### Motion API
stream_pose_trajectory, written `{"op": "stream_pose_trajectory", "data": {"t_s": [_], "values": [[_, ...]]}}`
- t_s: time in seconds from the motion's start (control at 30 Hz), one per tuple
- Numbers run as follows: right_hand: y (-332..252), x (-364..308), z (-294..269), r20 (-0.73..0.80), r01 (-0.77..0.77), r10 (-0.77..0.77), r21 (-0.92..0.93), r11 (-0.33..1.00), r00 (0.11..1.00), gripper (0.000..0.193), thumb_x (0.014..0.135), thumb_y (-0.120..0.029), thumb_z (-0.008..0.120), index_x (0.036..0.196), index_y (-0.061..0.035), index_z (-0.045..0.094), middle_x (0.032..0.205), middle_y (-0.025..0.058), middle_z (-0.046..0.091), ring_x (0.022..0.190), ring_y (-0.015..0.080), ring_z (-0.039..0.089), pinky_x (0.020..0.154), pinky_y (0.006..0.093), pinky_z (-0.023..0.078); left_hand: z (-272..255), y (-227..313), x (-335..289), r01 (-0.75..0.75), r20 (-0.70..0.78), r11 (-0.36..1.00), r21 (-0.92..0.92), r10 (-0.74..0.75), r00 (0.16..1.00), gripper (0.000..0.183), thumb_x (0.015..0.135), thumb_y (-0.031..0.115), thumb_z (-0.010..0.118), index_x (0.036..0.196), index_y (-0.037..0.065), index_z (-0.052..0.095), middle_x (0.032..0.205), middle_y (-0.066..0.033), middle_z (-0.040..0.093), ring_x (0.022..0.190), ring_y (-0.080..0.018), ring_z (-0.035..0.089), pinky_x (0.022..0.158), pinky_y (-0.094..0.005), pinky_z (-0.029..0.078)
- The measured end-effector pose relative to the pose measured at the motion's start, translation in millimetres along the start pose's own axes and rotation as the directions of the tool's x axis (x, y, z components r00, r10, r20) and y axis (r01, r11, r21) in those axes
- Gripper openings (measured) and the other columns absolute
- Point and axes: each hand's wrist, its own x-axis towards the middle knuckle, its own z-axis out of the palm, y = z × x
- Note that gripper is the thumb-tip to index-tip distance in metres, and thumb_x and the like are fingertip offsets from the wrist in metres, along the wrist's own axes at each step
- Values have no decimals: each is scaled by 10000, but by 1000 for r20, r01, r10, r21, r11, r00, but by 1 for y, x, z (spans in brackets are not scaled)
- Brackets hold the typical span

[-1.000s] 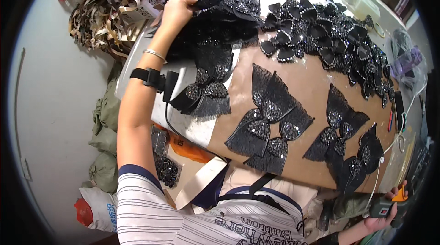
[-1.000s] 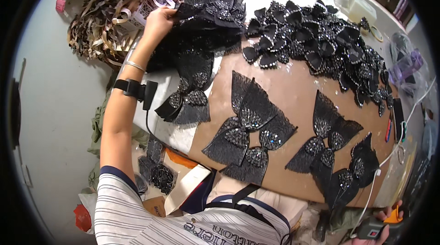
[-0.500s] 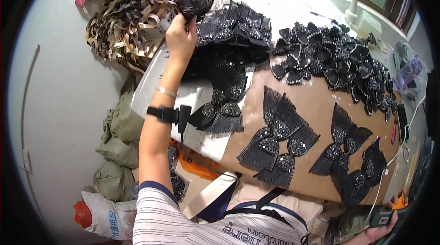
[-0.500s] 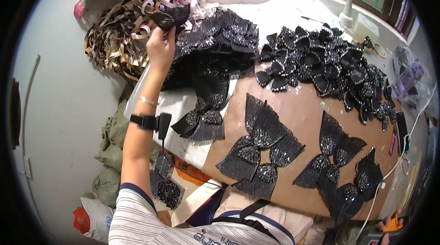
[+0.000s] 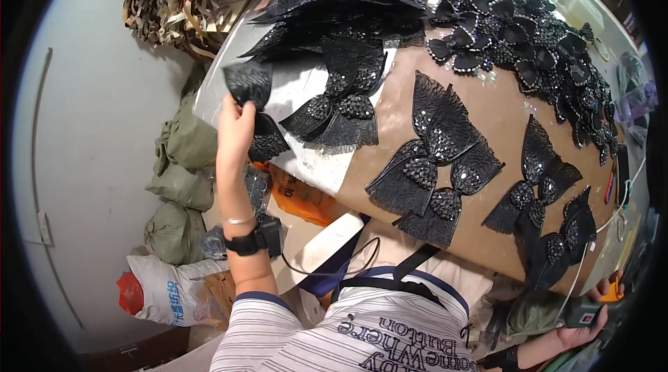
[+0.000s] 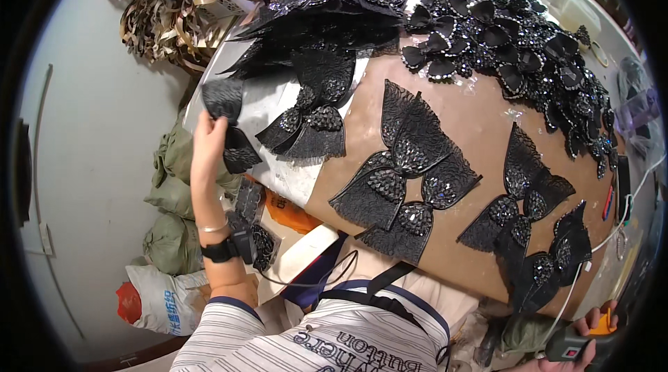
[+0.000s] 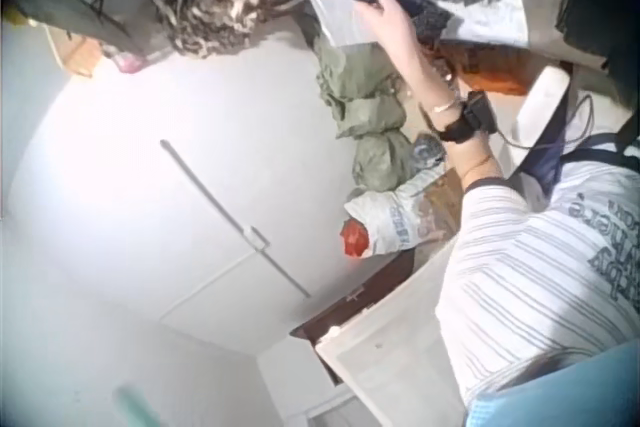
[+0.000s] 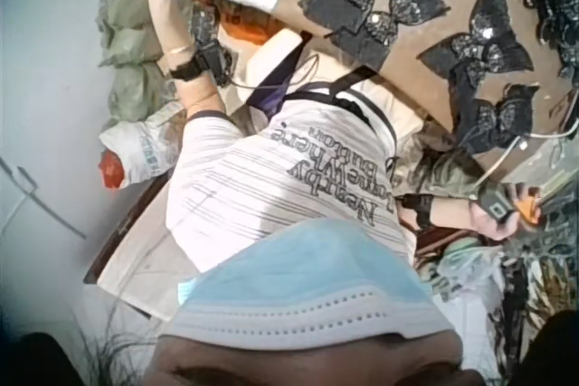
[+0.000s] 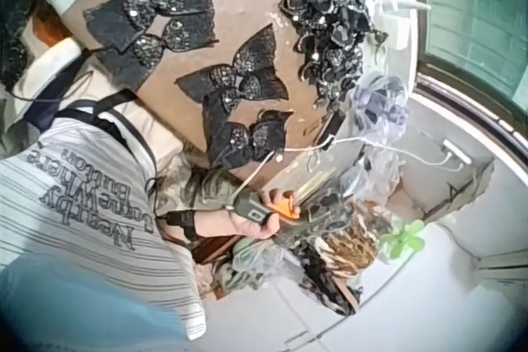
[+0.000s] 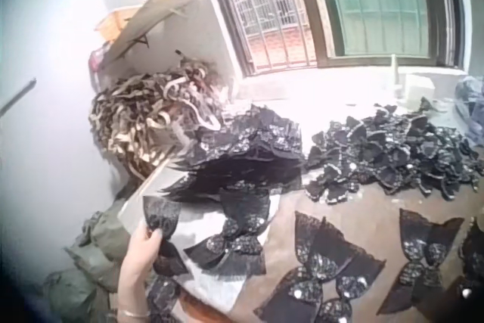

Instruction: The person assembles black lace bows by folding pieces of sequined lace and securing them with a hot glue gun. They repeatedly pick up lace pieces, fold them into bow shapes, apply glue to the center, and press the layers together before placing the finished items on the table.

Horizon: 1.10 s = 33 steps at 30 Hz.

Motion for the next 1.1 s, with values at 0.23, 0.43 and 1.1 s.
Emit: {"op": "stream_pose_trajectory", "data": {"t_s": [0.23, 0.43, 1.1], "values": [[12, 2, 30, 59, -62, 61, 16, 998, 996, 583, 793, 79, 515, 1320, -54, 305, 1412, 152, 273, 1005, 192, 419, 865, 299, 447, 30, 2, -11, -345, -104, 715, 608, 502, 859, 619, 826, 155, 630, 1358, -53, 392, 1082, -251, 593, 1040, -359, 577, 904, -391, 451], [30, -2, 36, 63, -117, 113, 64, 991, 992, 566, 771, 108, 525, 1272, -57, 318, 1404, 163, 290, 964, 189, 423, 832, 296, 469, 49, 44, -27, -529, 436, 792, 304, 378, 817, 497, 726, 133, 737, 1177, 11, 568, 1176, -171, 600, 1101, -280, 583, 941, -338, 443], [84, 21, 150, 448, -625, 499, 195, 756, 742, 506, 638, 125, 581, 1120, -19, 531, 1515, 273, 90, 1402, 460, 86, 893, 684, 436, 87, 222, -146, -874, 40, 239, -422, 969, 245, 259, 692, 79, 747, 949, 106, 730, 912, -51, 700, 775, -136, 656, 676, -264, 454]]}}
